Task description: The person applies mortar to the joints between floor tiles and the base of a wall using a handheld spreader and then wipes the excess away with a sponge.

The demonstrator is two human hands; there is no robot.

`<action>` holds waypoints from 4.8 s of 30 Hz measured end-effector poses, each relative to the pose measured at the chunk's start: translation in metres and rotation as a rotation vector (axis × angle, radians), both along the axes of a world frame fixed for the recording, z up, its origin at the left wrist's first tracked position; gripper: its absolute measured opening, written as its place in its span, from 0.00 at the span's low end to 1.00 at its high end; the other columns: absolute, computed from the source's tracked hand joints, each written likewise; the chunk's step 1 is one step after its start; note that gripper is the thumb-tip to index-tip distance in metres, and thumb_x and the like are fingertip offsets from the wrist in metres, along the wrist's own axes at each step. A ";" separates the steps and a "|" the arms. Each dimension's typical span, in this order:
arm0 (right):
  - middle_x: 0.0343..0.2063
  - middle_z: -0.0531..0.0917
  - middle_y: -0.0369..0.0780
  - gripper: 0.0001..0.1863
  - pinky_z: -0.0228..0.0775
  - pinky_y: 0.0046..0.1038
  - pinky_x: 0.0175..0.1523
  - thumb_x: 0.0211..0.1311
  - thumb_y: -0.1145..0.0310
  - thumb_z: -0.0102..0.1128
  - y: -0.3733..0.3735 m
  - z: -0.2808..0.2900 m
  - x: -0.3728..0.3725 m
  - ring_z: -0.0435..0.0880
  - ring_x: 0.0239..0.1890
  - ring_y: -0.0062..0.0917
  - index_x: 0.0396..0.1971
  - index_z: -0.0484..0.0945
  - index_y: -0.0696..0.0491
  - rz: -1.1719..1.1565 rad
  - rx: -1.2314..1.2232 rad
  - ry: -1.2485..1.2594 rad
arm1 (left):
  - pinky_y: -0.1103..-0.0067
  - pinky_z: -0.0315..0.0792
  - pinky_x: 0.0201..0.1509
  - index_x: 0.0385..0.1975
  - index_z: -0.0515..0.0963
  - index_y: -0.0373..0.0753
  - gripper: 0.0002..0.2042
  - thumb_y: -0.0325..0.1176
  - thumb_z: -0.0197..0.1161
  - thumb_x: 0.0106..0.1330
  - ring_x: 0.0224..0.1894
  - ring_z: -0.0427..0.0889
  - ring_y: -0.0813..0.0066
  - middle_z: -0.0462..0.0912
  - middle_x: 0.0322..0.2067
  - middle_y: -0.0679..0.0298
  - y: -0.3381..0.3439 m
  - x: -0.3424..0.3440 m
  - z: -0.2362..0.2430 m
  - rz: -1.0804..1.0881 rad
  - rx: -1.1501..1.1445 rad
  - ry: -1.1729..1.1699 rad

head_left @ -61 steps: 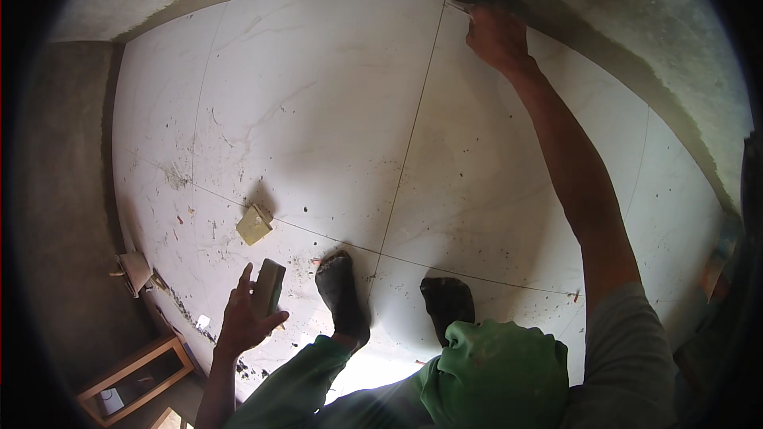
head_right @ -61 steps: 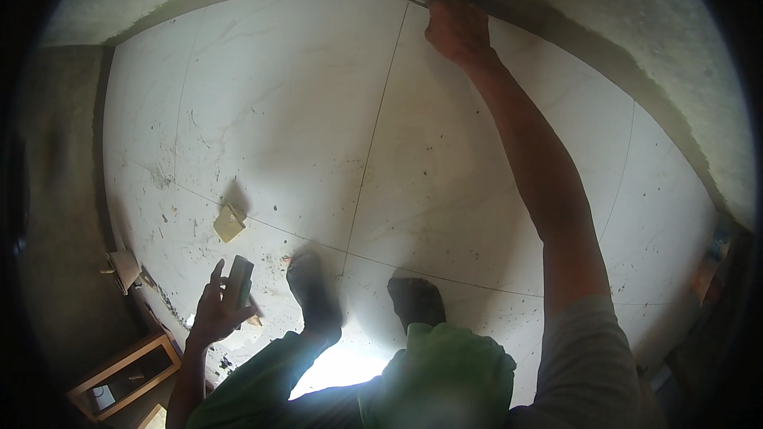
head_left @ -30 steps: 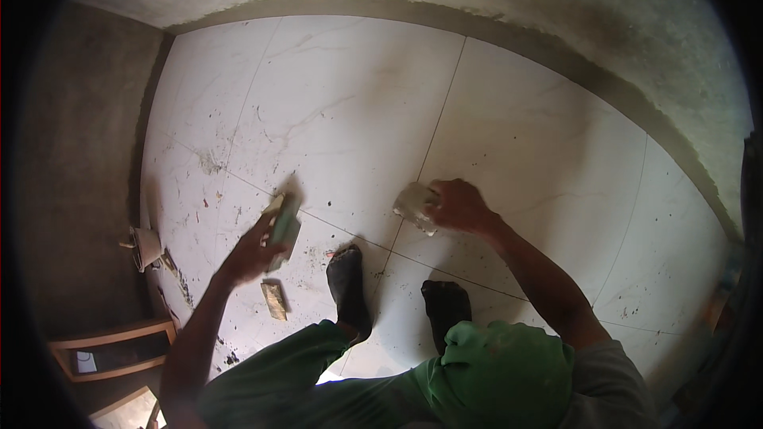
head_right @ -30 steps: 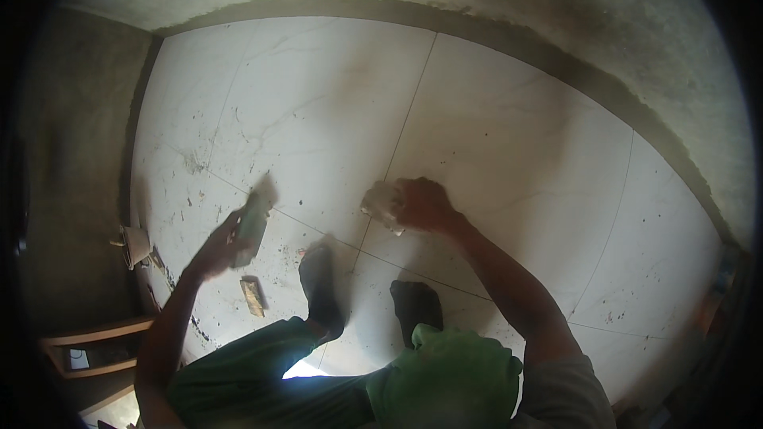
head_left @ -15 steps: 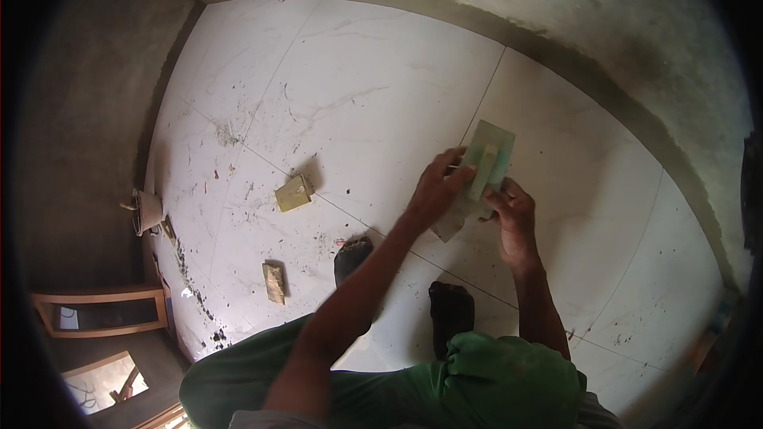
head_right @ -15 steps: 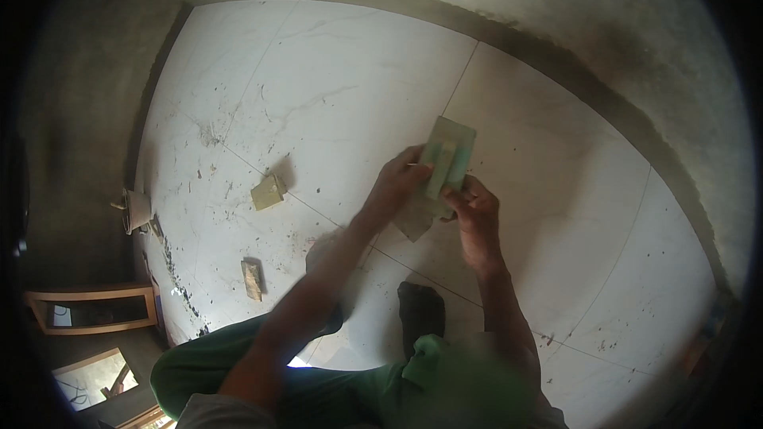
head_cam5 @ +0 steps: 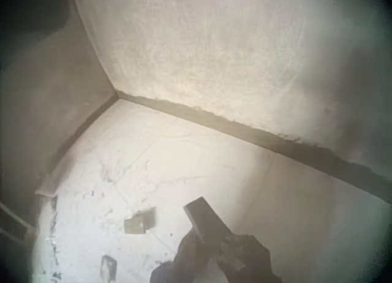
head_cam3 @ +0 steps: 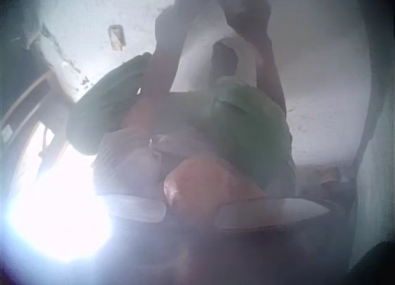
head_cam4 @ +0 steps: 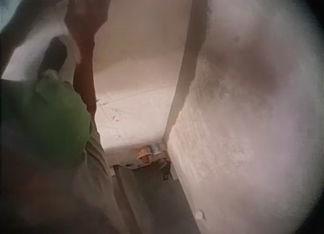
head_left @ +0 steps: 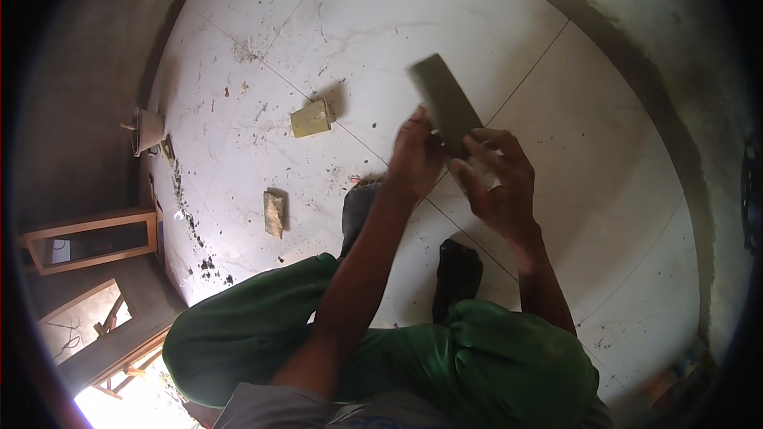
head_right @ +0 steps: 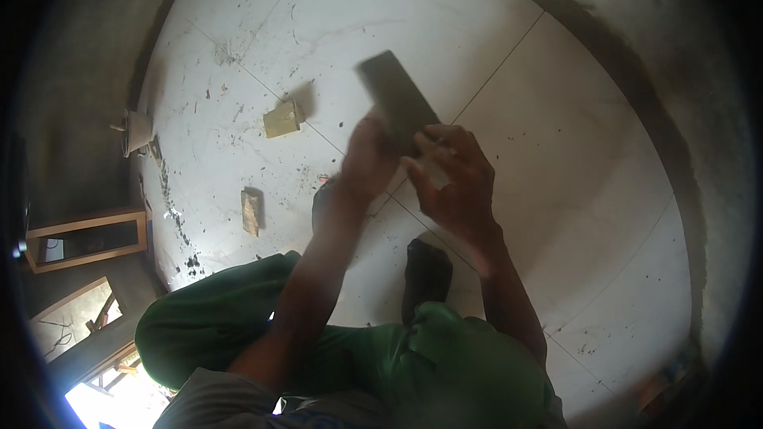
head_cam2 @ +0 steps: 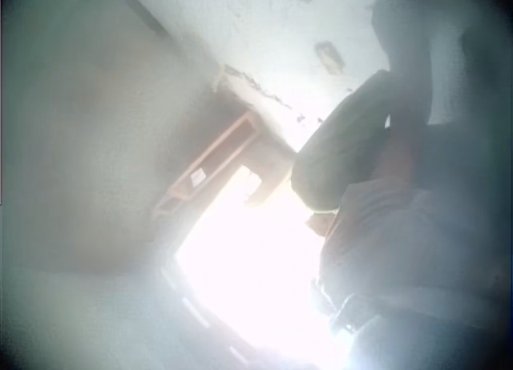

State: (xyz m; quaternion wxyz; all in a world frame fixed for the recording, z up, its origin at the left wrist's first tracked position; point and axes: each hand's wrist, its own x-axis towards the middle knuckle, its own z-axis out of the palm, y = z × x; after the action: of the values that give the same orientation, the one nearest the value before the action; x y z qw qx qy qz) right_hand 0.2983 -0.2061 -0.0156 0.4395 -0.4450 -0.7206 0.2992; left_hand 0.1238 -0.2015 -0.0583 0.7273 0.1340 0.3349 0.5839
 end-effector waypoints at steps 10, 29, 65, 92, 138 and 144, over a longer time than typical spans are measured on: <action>0.45 0.88 0.43 0.17 0.81 0.30 0.51 0.70 0.64 0.69 0.011 -0.002 0.006 0.88 0.46 0.27 0.52 0.86 0.59 -0.048 -0.490 0.211 | 0.68 0.82 0.57 0.63 0.75 0.31 0.20 0.40 0.51 0.83 0.52 0.87 0.68 0.86 0.53 0.60 0.002 -0.032 -0.007 0.008 0.058 0.214; 0.45 0.87 0.49 0.16 0.80 0.36 0.52 0.71 0.68 0.61 -0.011 -0.108 0.192 0.89 0.46 0.38 0.52 0.85 0.61 -0.678 -0.379 -0.293 | 0.47 0.66 0.72 0.70 0.71 0.48 0.40 0.48 0.78 0.56 0.70 0.72 0.45 0.73 0.68 0.50 -0.011 -0.289 -0.073 -0.239 -0.296 1.987; 0.77 0.59 0.54 0.35 0.47 0.59 0.80 0.75 0.52 0.53 0.273 -0.129 0.029 0.55 0.80 0.52 0.76 0.64 0.53 -0.028 0.125 -0.891 | 0.66 0.74 0.62 0.67 0.73 0.43 0.19 0.40 0.44 0.84 0.58 0.79 0.67 0.77 0.60 0.65 0.202 -0.015 -0.056 0.228 -0.093 -0.140; 0.77 0.60 0.53 0.39 0.47 0.60 0.79 0.72 0.52 0.52 0.326 -0.132 -0.003 0.55 0.80 0.53 0.77 0.59 0.55 -0.072 -0.047 -1.025 | 0.56 0.75 0.61 0.60 0.78 0.26 0.28 0.49 0.58 0.77 0.53 0.83 0.37 0.85 0.46 0.39 0.512 0.048 -0.048 0.933 -0.137 0.991; 0.78 0.59 0.52 0.40 0.46 0.57 0.79 0.72 0.53 0.54 0.331 -0.128 -0.013 0.55 0.81 0.50 0.79 0.56 0.52 -0.089 0.023 -0.984 | 0.53 0.77 0.48 0.43 0.80 0.27 0.22 0.47 0.57 0.77 0.44 0.85 0.37 0.85 0.42 0.36 0.526 0.013 -0.082 0.819 -0.192 1.154; 0.78 0.59 0.51 0.39 0.46 0.57 0.79 0.73 0.49 0.50 0.332 -0.128 -0.015 0.55 0.81 0.51 0.78 0.58 0.52 -0.111 0.023 -0.988 | 0.62 0.80 0.37 0.45 0.82 0.27 0.20 0.42 0.59 0.74 0.41 0.89 0.53 0.87 0.38 0.43 0.528 0.001 -0.106 0.864 -0.125 1.105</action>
State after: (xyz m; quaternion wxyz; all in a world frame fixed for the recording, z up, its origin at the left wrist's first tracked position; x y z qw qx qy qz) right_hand 0.2829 0.1262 -0.1431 0.0656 -0.5663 -0.8213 0.0209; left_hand 0.1252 0.3266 -0.1638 0.1597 0.2240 0.7115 0.6466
